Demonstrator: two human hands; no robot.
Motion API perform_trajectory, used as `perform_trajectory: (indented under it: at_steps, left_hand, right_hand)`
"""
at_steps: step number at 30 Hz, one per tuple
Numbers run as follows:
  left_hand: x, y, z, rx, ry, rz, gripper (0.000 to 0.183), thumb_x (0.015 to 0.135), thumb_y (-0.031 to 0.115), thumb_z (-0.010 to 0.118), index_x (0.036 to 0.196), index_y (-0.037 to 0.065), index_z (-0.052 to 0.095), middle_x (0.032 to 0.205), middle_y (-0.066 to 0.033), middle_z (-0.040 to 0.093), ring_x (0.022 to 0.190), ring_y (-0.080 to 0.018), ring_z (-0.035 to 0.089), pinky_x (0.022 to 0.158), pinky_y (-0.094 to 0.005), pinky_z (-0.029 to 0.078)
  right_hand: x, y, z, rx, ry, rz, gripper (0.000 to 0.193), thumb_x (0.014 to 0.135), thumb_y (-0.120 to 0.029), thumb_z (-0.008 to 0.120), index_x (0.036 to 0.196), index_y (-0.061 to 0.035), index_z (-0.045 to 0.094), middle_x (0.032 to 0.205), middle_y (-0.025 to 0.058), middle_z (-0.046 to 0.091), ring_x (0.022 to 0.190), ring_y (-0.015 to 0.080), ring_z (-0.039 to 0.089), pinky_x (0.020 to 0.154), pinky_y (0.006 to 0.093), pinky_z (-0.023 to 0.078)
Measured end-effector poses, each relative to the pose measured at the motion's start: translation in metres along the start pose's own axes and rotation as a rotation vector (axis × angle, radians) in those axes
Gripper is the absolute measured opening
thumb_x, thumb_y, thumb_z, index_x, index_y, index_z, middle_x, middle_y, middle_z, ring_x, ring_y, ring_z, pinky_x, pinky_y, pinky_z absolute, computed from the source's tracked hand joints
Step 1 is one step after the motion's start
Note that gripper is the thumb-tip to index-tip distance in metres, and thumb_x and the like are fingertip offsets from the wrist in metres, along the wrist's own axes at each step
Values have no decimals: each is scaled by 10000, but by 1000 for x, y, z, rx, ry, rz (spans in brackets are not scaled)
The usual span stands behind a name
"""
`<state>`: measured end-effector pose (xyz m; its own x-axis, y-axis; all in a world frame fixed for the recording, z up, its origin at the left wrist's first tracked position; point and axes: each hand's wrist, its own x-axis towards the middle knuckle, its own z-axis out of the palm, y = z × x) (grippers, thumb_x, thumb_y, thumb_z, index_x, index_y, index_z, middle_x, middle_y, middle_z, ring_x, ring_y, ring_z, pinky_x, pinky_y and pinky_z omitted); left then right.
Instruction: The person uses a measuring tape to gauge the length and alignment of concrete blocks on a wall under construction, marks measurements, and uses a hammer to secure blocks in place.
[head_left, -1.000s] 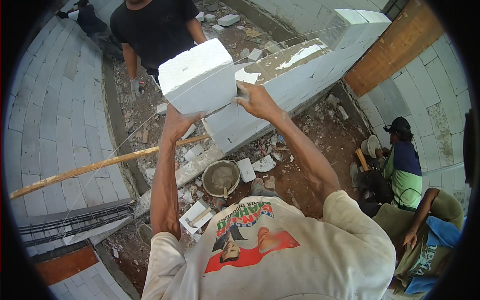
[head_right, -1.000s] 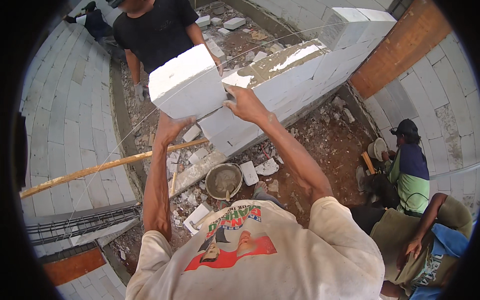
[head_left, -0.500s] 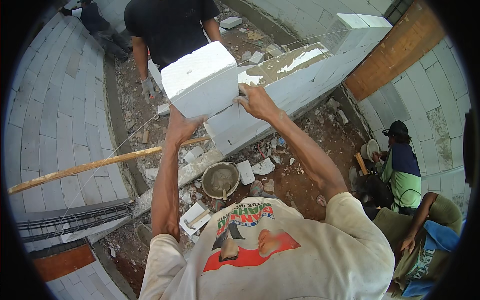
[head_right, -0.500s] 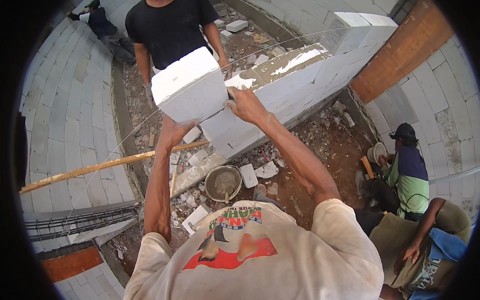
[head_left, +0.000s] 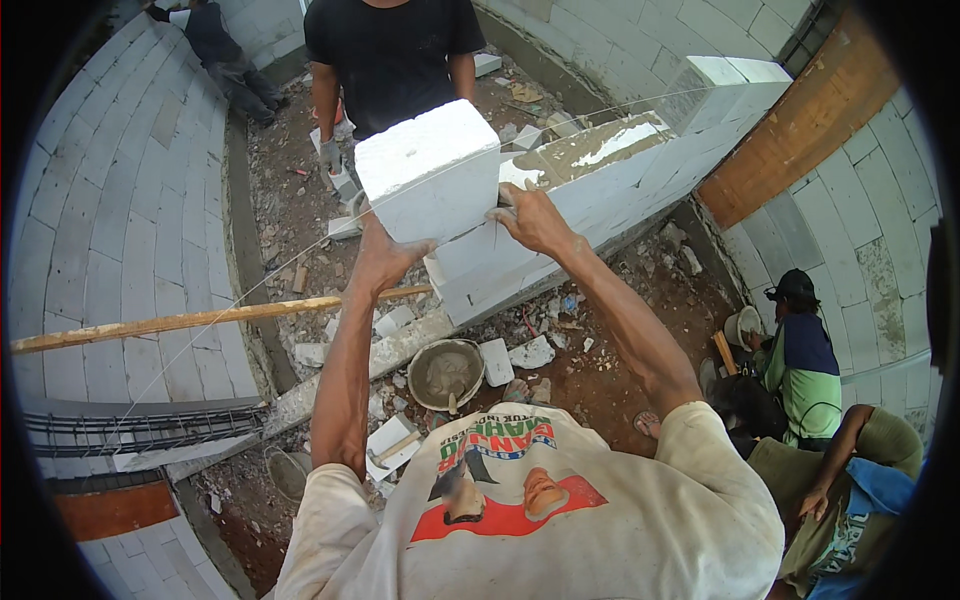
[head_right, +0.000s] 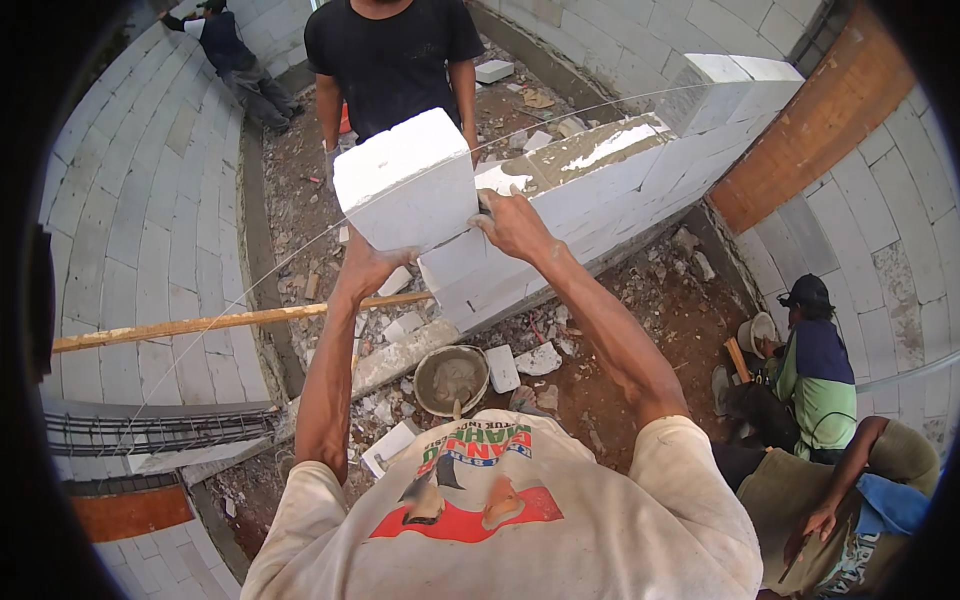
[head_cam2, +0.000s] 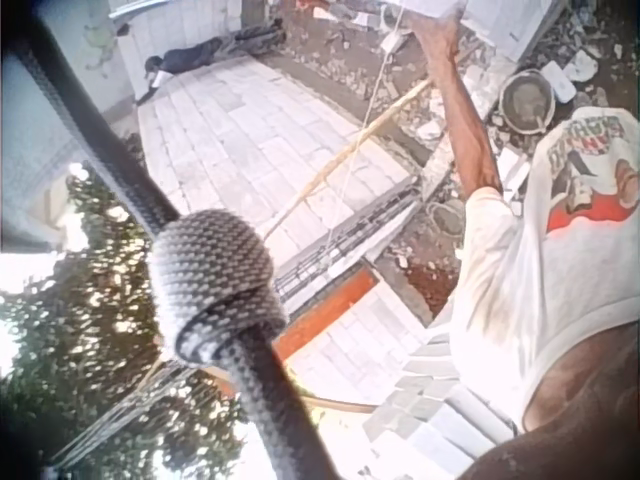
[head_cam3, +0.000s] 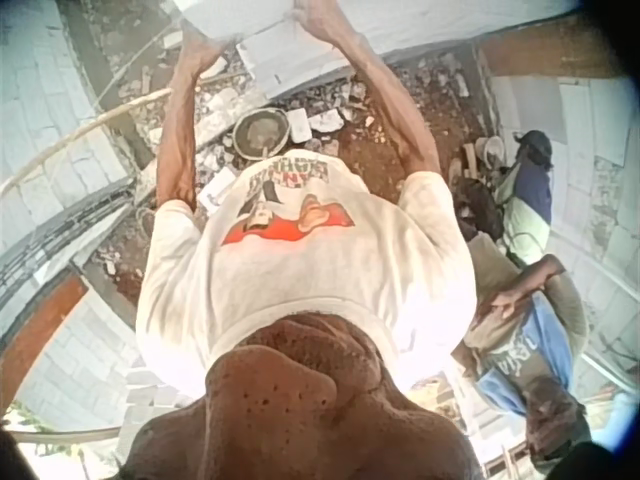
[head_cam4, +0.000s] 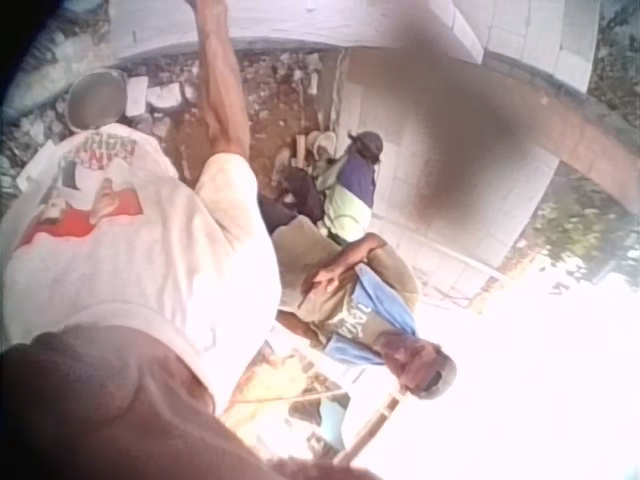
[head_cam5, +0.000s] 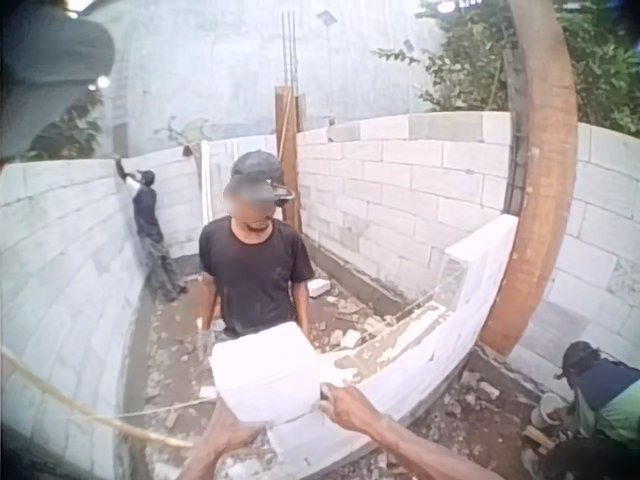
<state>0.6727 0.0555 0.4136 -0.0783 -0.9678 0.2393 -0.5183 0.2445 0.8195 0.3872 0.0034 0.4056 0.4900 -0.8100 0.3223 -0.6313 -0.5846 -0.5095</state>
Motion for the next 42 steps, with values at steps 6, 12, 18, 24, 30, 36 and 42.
perform_trajectory:
  at_steps: [6,12,18,24,30,36,42]
  left_hand:
    - [-26,5,-8,102,186,20,1229,648,339,954,1570,-47,238,1512,-263,394,1430,-383,398,1189,-480,354]
    - [-157,-41,10,-147,308,-110,843,851,71,772,1555,-8,316,1429,-225,503,1335,-310,538,1101,-441,465]
    - [-360,-198,48,-94,-531,-791,580,942,221,753,1372,-107,542,1319,-221,664,1201,-310,655,1026,-404,511]
    - [-421,-305,75,-54,-1109,-1064,582,1038,462,549,1357,-21,611,1296,-168,694,1121,-303,681,986,-435,522]
    - [-377,-289,57,-337,-1258,-1514,700,1043,609,448,1361,12,626,1329,-155,678,1080,-312,687,941,-439,542]
    - [-349,-253,75,53,-1676,-709,999,921,730,547,1538,-44,416,1553,-223,488,1430,-337,477,1188,-408,353]
    - [-385,-221,64,218,-1448,-1034,1015,906,637,632,1567,-68,322,1554,-290,455,1435,-379,467,1171,-433,385]
  right_hand:
    - [-37,-6,-2,256,211,73,488,960,-112,675,1417,2,551,1270,241,688,1177,395,670,1025,472,517]
    - [-203,33,67,649,266,829,217,1010,-75,579,1157,41,690,924,127,769,739,193,766,673,350,598]
    - [-471,-18,171,81,-870,1015,476,1030,-464,582,1025,-24,765,1117,91,775,932,222,714,896,394,551]
    - [-535,-125,215,1005,-239,1567,534,1047,-513,523,1198,-38,717,1171,112,752,1030,233,692,970,389,516]
    - [-512,-212,225,1440,127,1662,660,1082,-540,451,1464,-12,553,1358,102,662,1205,195,621,1082,362,452]
    - [-473,-246,232,1182,27,1835,822,977,-514,626,1518,66,412,1487,212,545,1283,300,586,1095,428,458]
    - [-451,-213,207,900,-336,1872,798,945,-518,663,1455,75,509,1447,239,575,1285,320,592,1070,447,462]
